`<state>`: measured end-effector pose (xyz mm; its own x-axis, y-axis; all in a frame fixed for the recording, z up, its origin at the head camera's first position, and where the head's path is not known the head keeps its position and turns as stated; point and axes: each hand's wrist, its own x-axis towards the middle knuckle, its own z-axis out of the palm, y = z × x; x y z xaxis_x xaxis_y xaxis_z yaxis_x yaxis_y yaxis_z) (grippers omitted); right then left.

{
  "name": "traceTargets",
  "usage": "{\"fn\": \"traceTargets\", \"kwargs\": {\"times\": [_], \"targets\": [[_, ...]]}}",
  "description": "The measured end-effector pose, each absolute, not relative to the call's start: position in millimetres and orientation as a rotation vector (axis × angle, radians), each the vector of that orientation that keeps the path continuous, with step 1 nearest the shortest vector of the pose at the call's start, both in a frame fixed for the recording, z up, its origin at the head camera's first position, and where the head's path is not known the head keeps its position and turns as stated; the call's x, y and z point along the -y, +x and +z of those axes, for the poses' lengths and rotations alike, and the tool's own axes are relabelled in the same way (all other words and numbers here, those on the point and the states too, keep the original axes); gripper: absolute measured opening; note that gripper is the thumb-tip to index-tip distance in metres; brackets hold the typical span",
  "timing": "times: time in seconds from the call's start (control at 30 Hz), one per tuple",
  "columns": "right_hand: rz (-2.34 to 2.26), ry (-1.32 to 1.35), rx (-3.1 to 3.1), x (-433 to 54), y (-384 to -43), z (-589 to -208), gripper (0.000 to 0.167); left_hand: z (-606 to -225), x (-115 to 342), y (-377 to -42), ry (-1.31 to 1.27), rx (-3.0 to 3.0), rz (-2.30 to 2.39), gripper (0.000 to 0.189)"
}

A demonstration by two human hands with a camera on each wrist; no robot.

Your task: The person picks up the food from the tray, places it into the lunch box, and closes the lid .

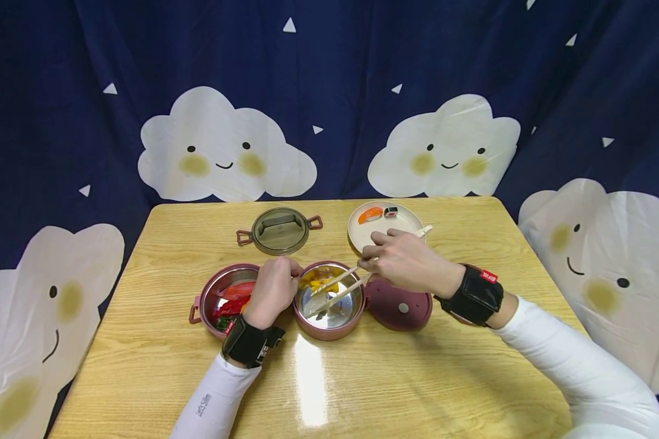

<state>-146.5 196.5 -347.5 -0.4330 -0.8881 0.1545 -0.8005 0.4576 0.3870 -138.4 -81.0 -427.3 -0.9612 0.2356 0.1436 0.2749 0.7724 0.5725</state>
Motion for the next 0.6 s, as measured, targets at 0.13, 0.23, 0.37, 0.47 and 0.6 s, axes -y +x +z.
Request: {"fn": "traceTargets", "kwargs": {"times": [0.13,0.23,0.37,0.47,0.6], "targets": [[-0.352,1.415,2.395,-200.2,-144.2,-339.5,0.030,-427.6,81.4,-138.1,-0.417,2.901,-0.947,0.011],[-0.338,1.398,2.410,-205.2,-142.6,-330.6,0.035,-427.6,81.7,-138.1,-0.418,2.902,-0.951,0.012],[-0.311,1.381,2.413,-214.6,-141.7,-318.7,0.032,-427.8,82.0,-138.4,-0.418,2.901,-0.955,0.013],[-0.297,1.363,2.399,-223.5,-141.9,-311.3,0.030,-427.8,82.0,-139.0,-0.415,2.904,-0.951,0.013],[-0.294,1.325,2.378,-236.9,-141.9,-301.1,0.034,-427.5,81.4,-139.4,-0.409,2.909,-0.956,0.013]]}}
